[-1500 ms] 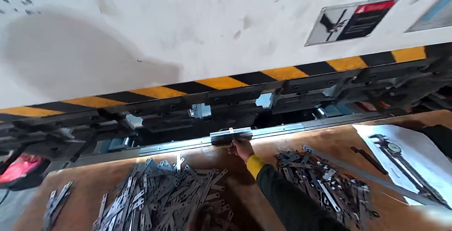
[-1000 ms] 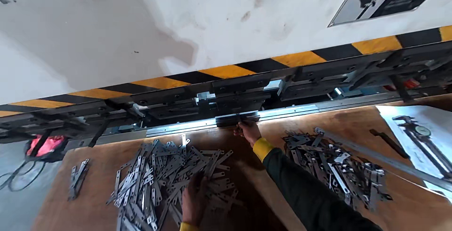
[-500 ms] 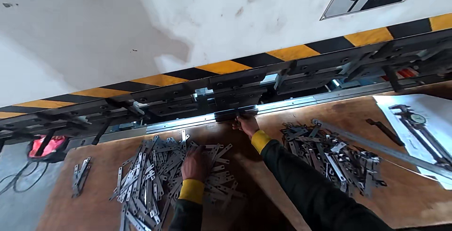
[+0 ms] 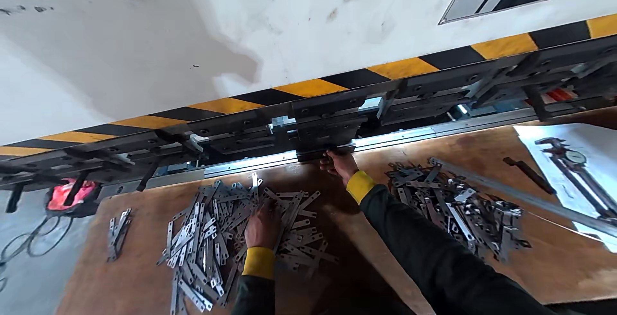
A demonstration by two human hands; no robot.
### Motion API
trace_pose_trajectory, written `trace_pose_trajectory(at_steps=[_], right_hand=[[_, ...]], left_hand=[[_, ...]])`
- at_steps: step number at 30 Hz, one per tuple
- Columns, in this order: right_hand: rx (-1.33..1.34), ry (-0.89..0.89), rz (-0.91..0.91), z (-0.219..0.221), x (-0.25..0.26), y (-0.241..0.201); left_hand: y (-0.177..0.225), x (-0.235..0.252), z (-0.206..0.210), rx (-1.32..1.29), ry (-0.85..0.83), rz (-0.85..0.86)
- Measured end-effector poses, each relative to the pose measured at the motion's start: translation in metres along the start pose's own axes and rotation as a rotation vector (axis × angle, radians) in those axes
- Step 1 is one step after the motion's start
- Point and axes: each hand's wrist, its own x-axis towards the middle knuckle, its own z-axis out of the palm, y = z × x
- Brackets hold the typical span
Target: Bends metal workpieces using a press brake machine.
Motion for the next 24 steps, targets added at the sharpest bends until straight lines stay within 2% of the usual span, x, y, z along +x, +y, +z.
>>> trace_pose_trajectory(at_steps=[4, 8, 11, 14, 16, 19, 24], right_hand=[[0.143, -0.078, 0.068, -0.007, -0.014, 0.004], [0.207, -0.186, 0.087, -0.018, -0.039, 0.037], [0.210, -0.249, 0.113, -0.033, -0.070, 0.069], [0.182, -0.264, 0.119, -0.050, -0.097, 0.093], [0.037, -0.315, -0.033, -0.056, -0.114, 0.090], [-0.198, -0.343, -0.360, -0.055, -0.128, 0.070], [-0.656, -0.325, -0.554, -0.047, -0.147, 0.023]], left_hand=[[0.020, 0.010, 0.009, 0.083, -0.039, 0.099], [0.036, 0.029, 0.019, 0.181, -0.078, 0.114], [0.039, 0.034, 0.015, 0.109, -0.096, 0.124], [0.035, 0.026, 0.003, -0.096, -0.117, 0.151], [0.035, 0.012, -0.008, -0.306, -0.109, 0.233], [0.048, -0.022, -0.022, -0.581, -0.093, 0.388], [0.069, -0.064, -0.020, -0.715, -0.136, 0.562]])
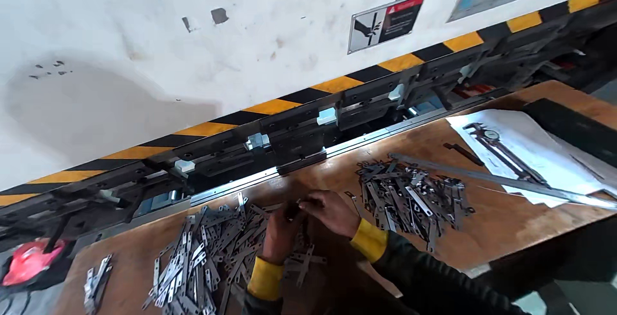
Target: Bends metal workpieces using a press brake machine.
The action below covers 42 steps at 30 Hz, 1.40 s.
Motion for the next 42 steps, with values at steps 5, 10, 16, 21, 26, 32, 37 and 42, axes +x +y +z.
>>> trace_pose_trajectory(at_steps=[5, 10, 16, 21, 26, 32, 37, 42], right_hand=[[0.051, 0.088, -0.011, -0.008, -0.006, -0.004], [0.118, 0.190, 0.000, -0.026, 0.001, 0.005], [0.011, -0.081, -0.006, 0.010, 0.006, 0.016], [0.537, 0.137, 0.305, 0.023, 0.052, 0.035], [0.509, 0.345, 0.601, 0.006, 0.123, 0.066], [0.386, 0.332, 0.642, 0.008, 0.148, 0.072], [0.366, 0.318, 0.544, 0.009, 0.148, 0.074], [0.351, 0.222, 0.401, 0.004, 0.120, 0.070]], left_hand=[[-0.001, -0.026, 0.018, 0.158, -0.116, -0.052], [-0.043, -0.050, 0.028, 0.469, -0.388, -0.299], [-0.042, -0.049, 0.019, -0.165, -0.129, -0.067], [-0.065, -0.040, 0.034, -0.314, 0.002, -0.156], [-0.085, -0.049, 0.030, -0.436, 0.145, -0.277], [-0.084, -0.050, 0.019, -0.620, 0.173, -0.328], [-0.084, -0.048, 0.018, -0.667, 0.167, -0.293], [-0.073, -0.047, 0.011, -0.811, 0.147, -0.290]])
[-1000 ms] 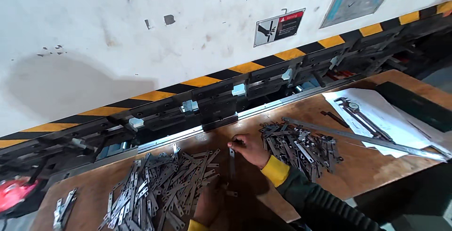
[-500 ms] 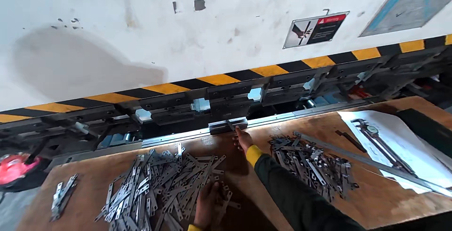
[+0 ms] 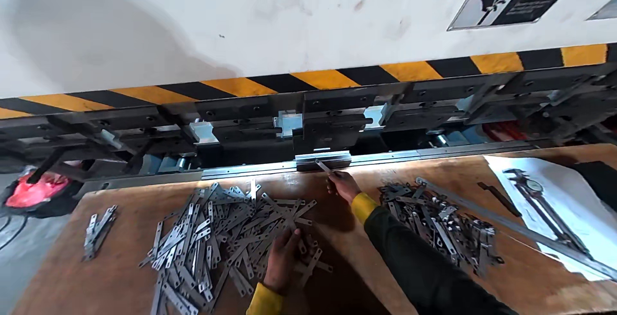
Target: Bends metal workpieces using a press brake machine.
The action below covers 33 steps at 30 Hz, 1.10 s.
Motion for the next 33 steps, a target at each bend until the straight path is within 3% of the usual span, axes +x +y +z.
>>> trace_pose_trajectory(at_steps=[4, 6, 9, 14, 16, 18, 21, 25, 30, 32, 33], right_hand=[[0.634, 0.111, 0.124, -0.016, -0.052, 0.036], [0.723, 0.058, 0.215, -0.021, -0.085, 0.053], [0.520, -0.109, 0.190, -0.023, -0.122, 0.058], [-0.028, -0.316, -0.293, -0.020, -0.146, 0.009], [-0.230, -0.327, -0.376, -0.019, -0.147, -0.009], [-0.323, -0.325, -0.412, -0.018, -0.147, -0.015], [-0.265, -0.327, -0.410, -0.018, -0.152, -0.011], [-0.034, -0.181, -0.435, -0.017, -0.167, -0.014], [0.231, 0.134, -0.585, -0.033, -0.173, -0.035], [0.304, 0.203, -0.657, -0.047, -0.176, -0.042], [0.315, 0.208, -0.722, -0.054, -0.179, -0.045]], left_hand=[[0.018, -0.009, 0.000, -0.072, -0.070, -0.016], [0.020, -0.011, 0.002, -0.055, -0.085, -0.030], [0.019, -0.010, 0.008, 0.013, -0.135, -0.043], [0.024, -0.014, 0.030, 0.213, -0.284, -0.067], [0.025, -0.014, 0.038, 0.321, -0.386, -0.055], [0.027, -0.016, 0.045, 0.368, -0.423, 0.006], [0.034, -0.016, 0.051, 0.357, -0.342, 0.133], [0.027, -0.014, 0.053, 0.587, -0.336, 0.301], [0.020, -0.027, 0.051, 1.094, -0.355, 0.211], [0.004, -0.030, 0.037, 1.003, -0.344, 0.197], [-0.004, -0.034, 0.031, 0.798, -0.315, 0.208]])
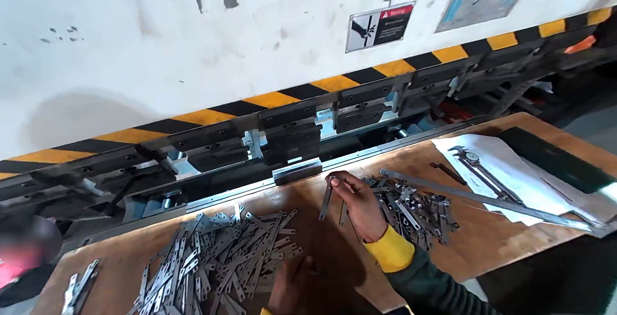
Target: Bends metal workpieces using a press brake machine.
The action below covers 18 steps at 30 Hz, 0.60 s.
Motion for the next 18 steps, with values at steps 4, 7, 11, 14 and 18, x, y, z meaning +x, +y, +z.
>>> trace_pose_trajectory(at_steps=[4, 7, 11, 14, 18], right_hand=[[-0.111, -0.047, -0.432, -0.017, -0.020, -0.007], [-0.242, -0.035, -0.666, -0.021, -0.047, -0.006], [-0.450, -0.068, -0.931, -0.018, -0.084, 0.009], [-0.470, -0.172, -1.009, -0.014, -0.102, 0.038], [-0.533, -0.197, -0.894, -0.024, -0.119, 0.055]], left_hand=[[0.027, -0.017, -0.002, -0.991, 0.026, 0.009], [0.047, -0.024, -0.013, -1.197, -0.142, 0.130], [0.063, -0.035, 0.003, -1.041, -0.125, 0.105], [0.064, -0.039, 0.012, -0.974, -0.074, 0.132], [0.065, -0.040, 0.015, -0.821, 0.020, 0.164]])
